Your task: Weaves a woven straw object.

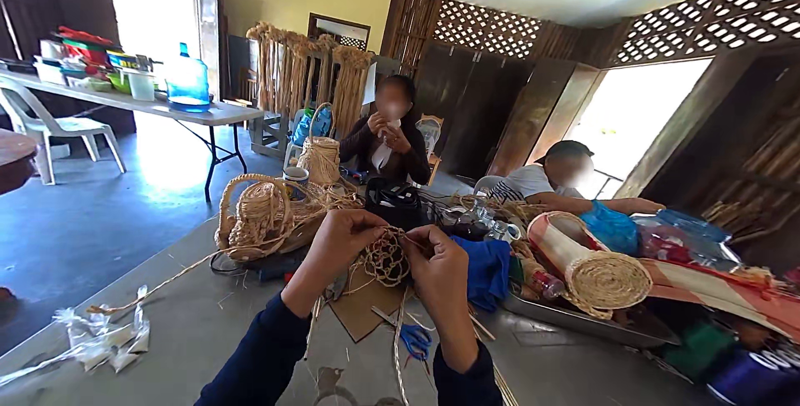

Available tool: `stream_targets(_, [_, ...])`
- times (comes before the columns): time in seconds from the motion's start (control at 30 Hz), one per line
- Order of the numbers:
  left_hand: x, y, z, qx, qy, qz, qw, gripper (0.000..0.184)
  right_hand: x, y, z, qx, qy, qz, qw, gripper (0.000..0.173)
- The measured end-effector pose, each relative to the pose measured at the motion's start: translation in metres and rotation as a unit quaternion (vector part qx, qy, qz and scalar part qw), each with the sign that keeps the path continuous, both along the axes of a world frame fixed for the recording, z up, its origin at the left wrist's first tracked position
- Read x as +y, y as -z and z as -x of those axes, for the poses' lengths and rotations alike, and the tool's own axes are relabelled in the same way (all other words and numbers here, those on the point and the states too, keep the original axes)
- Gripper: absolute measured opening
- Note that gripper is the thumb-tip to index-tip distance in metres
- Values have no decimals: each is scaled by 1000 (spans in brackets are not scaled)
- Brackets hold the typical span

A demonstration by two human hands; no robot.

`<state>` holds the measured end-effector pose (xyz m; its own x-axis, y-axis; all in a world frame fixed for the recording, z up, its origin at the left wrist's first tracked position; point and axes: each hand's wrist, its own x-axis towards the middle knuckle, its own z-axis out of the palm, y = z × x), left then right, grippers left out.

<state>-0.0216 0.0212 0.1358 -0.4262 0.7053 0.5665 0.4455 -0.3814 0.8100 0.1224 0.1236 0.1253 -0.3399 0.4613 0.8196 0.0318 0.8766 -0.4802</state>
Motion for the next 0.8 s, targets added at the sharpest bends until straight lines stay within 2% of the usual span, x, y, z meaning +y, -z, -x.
stream_targets(0.13, [-8, -4, 2, 1, 16, 36, 999, 7, -4, 0, 0, -4, -10, 28, 1000, 6])
stream_targets(0.33, [-13, -4, 8, 51, 43, 16, 998, 13, -7, -1, -1, -13, -22, 18, 1000, 7])
stream_targets(0.47, [-14, -3, 9, 94, 25, -4, 995, 13, -8, 0, 0, -32, -25, 17, 999, 7])
stream_targets(0.63, [-14, -4, 9, 135, -8, 19, 991, 13, -8, 1, 0, -45, -24, -6, 999, 7])
stream_targets(0.8, [-13, -4, 6, 129, -26, 20, 991, 11, -7, 0, 0, -62, -22, -21, 998, 7])
